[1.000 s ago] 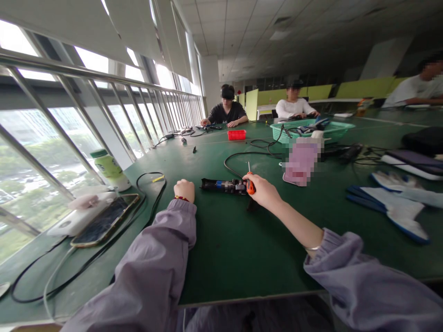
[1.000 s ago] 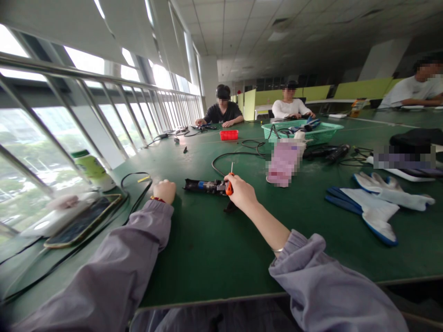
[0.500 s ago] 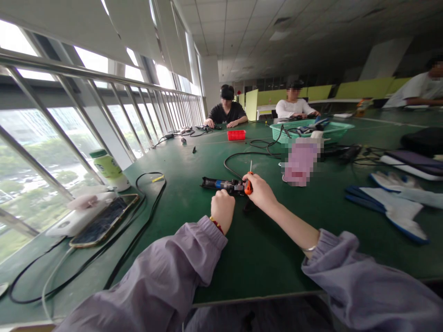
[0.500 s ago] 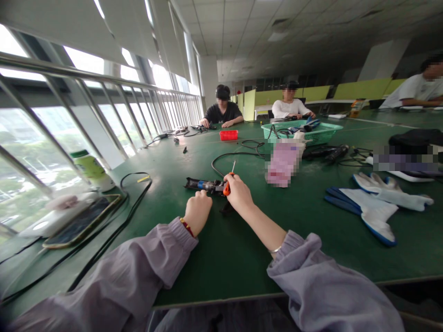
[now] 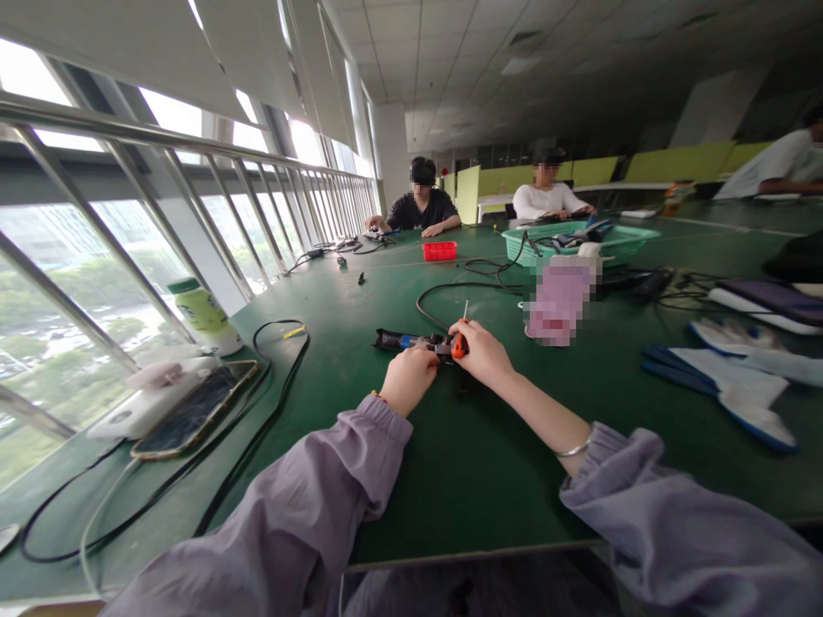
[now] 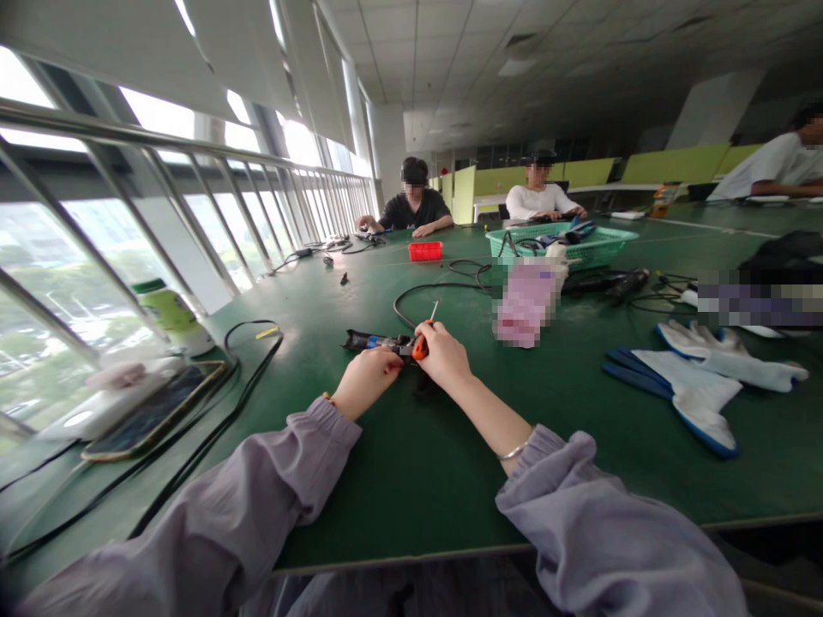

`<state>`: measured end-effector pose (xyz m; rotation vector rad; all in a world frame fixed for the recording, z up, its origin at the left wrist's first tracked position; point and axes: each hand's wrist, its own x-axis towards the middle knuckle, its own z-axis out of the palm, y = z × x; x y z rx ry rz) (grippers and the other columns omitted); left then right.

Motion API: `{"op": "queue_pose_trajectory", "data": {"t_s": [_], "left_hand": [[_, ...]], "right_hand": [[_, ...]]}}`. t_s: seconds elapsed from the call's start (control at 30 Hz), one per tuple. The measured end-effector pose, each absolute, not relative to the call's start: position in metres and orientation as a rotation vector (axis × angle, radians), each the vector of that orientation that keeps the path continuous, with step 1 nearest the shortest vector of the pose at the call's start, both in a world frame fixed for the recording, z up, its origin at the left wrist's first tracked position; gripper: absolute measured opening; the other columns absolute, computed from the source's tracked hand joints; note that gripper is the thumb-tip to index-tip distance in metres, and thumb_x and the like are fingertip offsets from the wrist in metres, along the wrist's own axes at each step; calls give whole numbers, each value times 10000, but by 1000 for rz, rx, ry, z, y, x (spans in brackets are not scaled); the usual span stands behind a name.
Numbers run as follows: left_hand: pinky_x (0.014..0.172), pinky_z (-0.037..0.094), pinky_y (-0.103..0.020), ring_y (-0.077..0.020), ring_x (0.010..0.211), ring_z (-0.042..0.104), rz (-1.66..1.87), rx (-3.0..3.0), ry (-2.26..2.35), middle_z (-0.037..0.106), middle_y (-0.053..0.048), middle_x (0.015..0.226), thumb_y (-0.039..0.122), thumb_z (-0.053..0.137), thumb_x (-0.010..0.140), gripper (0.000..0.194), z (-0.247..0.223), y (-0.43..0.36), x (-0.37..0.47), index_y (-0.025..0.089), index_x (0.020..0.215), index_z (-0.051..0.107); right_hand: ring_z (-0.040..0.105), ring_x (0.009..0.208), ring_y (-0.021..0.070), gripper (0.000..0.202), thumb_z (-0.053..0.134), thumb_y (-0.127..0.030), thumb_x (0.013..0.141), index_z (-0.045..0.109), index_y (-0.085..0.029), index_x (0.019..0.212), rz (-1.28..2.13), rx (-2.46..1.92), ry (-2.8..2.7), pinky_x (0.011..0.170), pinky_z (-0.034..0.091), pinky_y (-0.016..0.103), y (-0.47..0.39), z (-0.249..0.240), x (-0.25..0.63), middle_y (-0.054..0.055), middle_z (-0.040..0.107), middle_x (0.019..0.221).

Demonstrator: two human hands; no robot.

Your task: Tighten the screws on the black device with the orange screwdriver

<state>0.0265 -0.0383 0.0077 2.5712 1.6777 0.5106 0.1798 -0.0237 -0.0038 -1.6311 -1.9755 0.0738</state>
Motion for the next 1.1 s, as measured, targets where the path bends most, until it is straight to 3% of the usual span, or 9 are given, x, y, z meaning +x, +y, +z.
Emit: {"op": "queue_pose_trajectory", "data": {"t_s": [0.23, 0.73, 0.9, 1.1], "left_hand": [[712, 523, -225, -117, 750, 616, 1213, 2231, 1372, 664, -38, 841, 186, 534, 799, 164, -1, -17, 14, 150, 835, 690], [702, 482, -215, -112, 761, 595, 1236, 2324, 1330, 664, -19, 842, 211, 550, 816, 136, -10, -12, 22, 170, 853, 675], [710, 460, -213, -110, 779, 591, 1110, 2480, 1474, 652, -14, 882, 236, 513, 852, 169, -7, -16, 22, 194, 892, 673], [761, 442, -276, -188, 930, 569, 435, 2959, 1714, 638, -70, 956, 220, 416, 892, 259, 11, -34, 27, 186, 1022, 638]], "right_hand": [[577, 802, 155, 293, 553, -197, 729, 557, -255, 1016, 90, -1621, -2004, 558, 368, 218, -26, -2, 180, 22, 563, 1041], [574, 774, 149, 289, 547, -201, 727, 567, -259, 1010, 95, -1601, -2006, 557, 372, 219, -25, -4, 180, 21, 558, 1027], [575, 784, 155, 282, 550, -202, 726, 569, -252, 1004, 103, -1592, -2006, 552, 364, 221, -26, -3, 181, 23, 561, 1025], [573, 789, 154, 292, 570, -204, 715, 568, -258, 1002, 117, -1583, -2003, 550, 363, 217, -24, -3, 181, 22, 559, 1034]]}}
